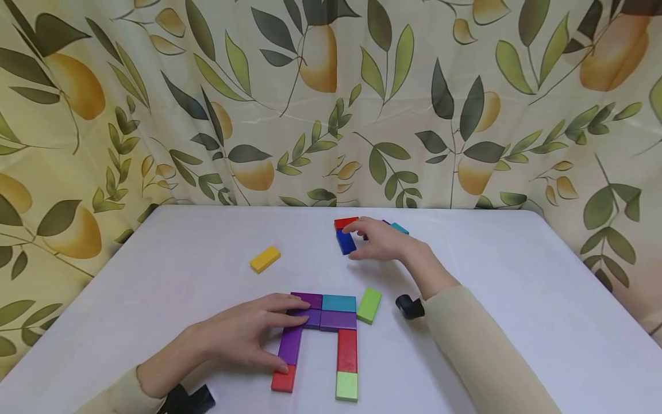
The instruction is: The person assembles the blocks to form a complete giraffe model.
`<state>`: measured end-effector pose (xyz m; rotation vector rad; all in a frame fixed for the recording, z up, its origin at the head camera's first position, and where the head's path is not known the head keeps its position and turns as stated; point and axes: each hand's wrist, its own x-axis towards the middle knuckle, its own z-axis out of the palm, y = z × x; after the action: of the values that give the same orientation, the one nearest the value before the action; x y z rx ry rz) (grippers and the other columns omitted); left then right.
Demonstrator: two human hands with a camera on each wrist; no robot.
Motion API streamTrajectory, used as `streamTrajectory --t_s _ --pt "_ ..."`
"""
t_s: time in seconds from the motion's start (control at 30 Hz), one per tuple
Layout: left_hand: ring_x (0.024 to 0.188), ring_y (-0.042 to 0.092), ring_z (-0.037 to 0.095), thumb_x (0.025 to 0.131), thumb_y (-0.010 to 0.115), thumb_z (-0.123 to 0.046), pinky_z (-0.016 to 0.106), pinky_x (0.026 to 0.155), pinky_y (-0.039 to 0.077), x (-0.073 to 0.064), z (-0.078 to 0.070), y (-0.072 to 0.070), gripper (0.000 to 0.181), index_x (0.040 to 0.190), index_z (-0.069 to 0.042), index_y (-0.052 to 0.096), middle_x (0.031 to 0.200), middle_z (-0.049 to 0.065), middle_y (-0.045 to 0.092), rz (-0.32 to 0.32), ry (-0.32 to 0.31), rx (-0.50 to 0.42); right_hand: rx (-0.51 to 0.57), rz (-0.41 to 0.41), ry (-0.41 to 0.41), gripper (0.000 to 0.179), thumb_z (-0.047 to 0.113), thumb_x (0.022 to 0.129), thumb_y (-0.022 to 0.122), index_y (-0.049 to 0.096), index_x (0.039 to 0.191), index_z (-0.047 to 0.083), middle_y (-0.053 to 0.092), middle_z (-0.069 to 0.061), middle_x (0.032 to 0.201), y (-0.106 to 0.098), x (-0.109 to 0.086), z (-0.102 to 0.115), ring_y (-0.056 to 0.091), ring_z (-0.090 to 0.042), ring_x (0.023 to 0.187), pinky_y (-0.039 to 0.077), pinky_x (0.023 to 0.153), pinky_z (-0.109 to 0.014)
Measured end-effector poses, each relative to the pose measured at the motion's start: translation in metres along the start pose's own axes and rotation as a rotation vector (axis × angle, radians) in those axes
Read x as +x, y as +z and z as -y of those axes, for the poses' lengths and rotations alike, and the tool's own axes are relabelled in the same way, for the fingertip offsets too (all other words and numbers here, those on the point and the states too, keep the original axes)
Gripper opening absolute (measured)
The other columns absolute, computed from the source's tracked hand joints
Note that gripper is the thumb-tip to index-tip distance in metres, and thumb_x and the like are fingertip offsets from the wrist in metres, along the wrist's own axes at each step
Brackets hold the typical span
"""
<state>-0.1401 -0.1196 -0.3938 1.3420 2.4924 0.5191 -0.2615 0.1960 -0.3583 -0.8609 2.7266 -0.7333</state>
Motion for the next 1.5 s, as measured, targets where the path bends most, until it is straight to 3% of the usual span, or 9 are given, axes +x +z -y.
streamTrajectory --t_s 0.17,0.4,0.57,1.0,1.23,1.5 --pt "0.145 0.032 0.014 0.086 0.067 -0.065 0.038 0.113 0.036 0.001 0.000 0.000 0.076 0.147 -0.021 0.056 0.157 -0.009 0.039 -0.006 0.011 0.001 -0.006 0.021 0.023 0.055 0.019 0.089 0.077 0.059 0.138 0.004 0.052 -0.022 0.138 0.000 0.009 -0.003 0.053 -0.040 0.115 0.047 0.099 -0.052" --pt "0.145 0.032 0.014 0.086 0.067 -0.065 0.038 0.113 0.036 0.003 -0.002 0.000 0.076 0.147 -0.021 0.056 0.157 -0.009 0.039 -0.005 0.016 0.002 -0.023 0.043 0.099 0.059 0.022 0.089 0.077 0.056 0.143 0.010 0.042 -0.023 0.150 0.004 0.014 -0.007 0.043 -0.043 0.130 0.040 0.106 -0.061" --pt "0.145 0.031 0.014 0.086 0.068 -0.065 0.038 0.114 0.036 0.004 -0.002 0.000 0.075 0.146 -0.021 0.056 0.157 -0.009 0.039 -0.002 0.016 0.008 -0.039 0.044 0.103 0.059 0.021 0.089 0.076 0.055 0.143 0.010 0.040 -0.023 0.151 0.005 0.016 -0.008 0.040 -0.044 0.133 0.037 0.107 -0.063" --pt "0.145 0.032 0.015 0.087 0.069 -0.063 0.038 0.113 0.036 0.004 -0.002 0.000 0.075 0.147 -0.021 0.056 0.157 -0.009 0.038 0.001 0.023 0.006 -0.062 0.045 0.129 0.051 0.019 0.089 0.077 0.062 0.137 0.010 0.046 -0.019 0.145 0.009 0.017 -0.009 0.047 -0.040 0.126 0.046 0.102 -0.056" --pt "0.145 0.032 0.014 0.087 0.068 -0.064 0.038 0.113 0.036 0.003 -0.001 0.001 0.075 0.147 -0.021 0.056 0.157 -0.009 0.038 0.005 0.016 0.001 -0.040 0.012 0.081 0.051 0.020 0.088 0.079 0.064 0.135 0.006 0.052 -0.018 0.139 0.007 0.006 -0.007 0.056 -0.037 0.117 0.050 0.098 -0.050" --pt "0.145 0.032 0.014 0.086 0.069 -0.064 0.039 0.113 0.036 0.001 -0.003 0.000 0.075 0.147 -0.022 0.056 0.157 -0.010 0.038 0.008 -0.018 -0.003 -0.055 0.006 0.088 0.055 0.027 0.087 0.081 0.064 0.134 0.005 0.052 -0.021 0.137 0.003 -0.024 -0.006 0.056 -0.038 0.116 0.052 0.096 -0.050"
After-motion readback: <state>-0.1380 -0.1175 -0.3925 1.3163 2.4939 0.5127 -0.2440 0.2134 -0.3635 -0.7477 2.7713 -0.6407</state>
